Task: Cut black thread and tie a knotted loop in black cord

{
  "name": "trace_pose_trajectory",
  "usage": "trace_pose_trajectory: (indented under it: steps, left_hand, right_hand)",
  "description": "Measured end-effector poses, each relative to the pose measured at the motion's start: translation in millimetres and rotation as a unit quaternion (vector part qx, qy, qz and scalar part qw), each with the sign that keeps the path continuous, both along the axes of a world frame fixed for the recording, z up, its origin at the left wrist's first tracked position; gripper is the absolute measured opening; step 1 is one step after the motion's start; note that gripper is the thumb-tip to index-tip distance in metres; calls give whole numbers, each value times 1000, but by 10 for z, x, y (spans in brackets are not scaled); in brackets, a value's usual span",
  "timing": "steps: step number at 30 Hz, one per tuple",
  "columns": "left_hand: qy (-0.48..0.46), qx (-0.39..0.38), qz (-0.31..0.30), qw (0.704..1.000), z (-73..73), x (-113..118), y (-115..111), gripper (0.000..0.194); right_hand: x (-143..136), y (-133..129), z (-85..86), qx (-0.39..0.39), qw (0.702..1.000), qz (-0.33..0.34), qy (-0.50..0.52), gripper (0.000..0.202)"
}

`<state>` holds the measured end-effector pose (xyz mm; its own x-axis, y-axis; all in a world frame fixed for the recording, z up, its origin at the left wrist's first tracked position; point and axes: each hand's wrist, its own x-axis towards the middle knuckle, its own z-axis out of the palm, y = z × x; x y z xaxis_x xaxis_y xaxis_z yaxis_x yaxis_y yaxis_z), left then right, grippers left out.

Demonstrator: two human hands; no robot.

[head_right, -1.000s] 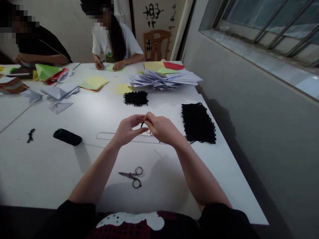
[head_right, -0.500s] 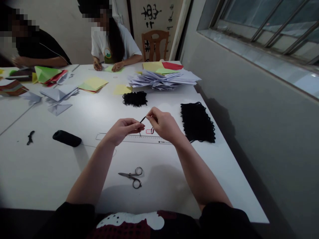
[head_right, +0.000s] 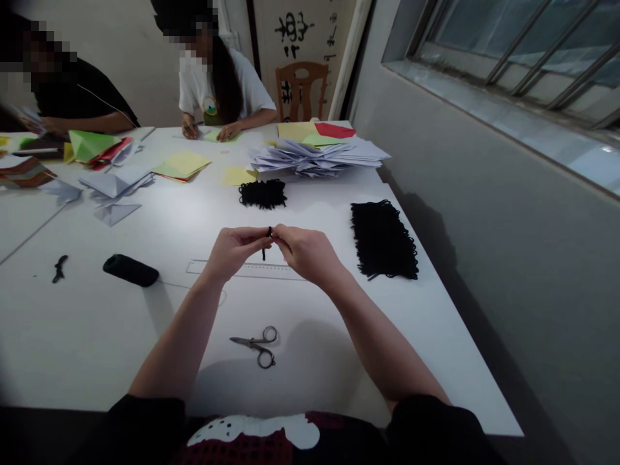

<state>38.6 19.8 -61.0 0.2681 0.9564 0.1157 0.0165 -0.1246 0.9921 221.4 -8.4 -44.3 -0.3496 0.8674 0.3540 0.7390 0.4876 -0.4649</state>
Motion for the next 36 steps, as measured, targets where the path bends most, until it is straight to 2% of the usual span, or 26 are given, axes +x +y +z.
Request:
trace_pose_trajectory:
  steps: [2, 5, 7, 9, 11, 15, 19, 27, 30, 34, 36]
  left_hand:
    - [76, 65, 10, 995, 3, -5, -15, 22]
    - [203, 164, 4, 965, 30, 4, -53, 13]
    - [267, 198, -2, 943, 53, 16, -78, 13]
    - [301, 201, -2, 932, 70, 21, -92, 12]
    - [296, 182, -5, 938, 84, 14, -95, 13]
    - [216, 126, -36, 968, 112, -23, -76, 14]
    - [159, 76, -93, 980, 125, -45, -51, 16]
    - [149, 55, -121, 980, 86, -52, -25, 17]
    - [137, 49, -101, 984, 68, -37, -25, 17]
    - [129, 71, -15, 989, 37, 1, -32, 18]
    - [136, 82, 3, 987, 34, 8, -32, 19]
  right_hand:
    - [14, -3, -5, 9, 999, 4, -32, 18]
    - [26, -4, -17, 10, 998, 20, -60, 17]
    - [30, 0, -23, -1, 997, 31, -67, 16]
    - [39, 9, -20, -22, 998, 36, -45, 14]
    - [61, 19, -8, -52, 998, 43, 5, 13]
    - [133, 32, 28, -99, 989, 83, 76, 17]
    - [175, 40, 41, -118, 984, 100, 90, 13]
    - [165, 55, 38, -127, 985, 100, 64, 9]
    - [160, 55, 53, -150, 980, 93, 86, 9]
    - [141, 63, 62, -188, 970, 81, 134, 12]
    - [129, 68, 55, -191, 966, 84, 151, 13]
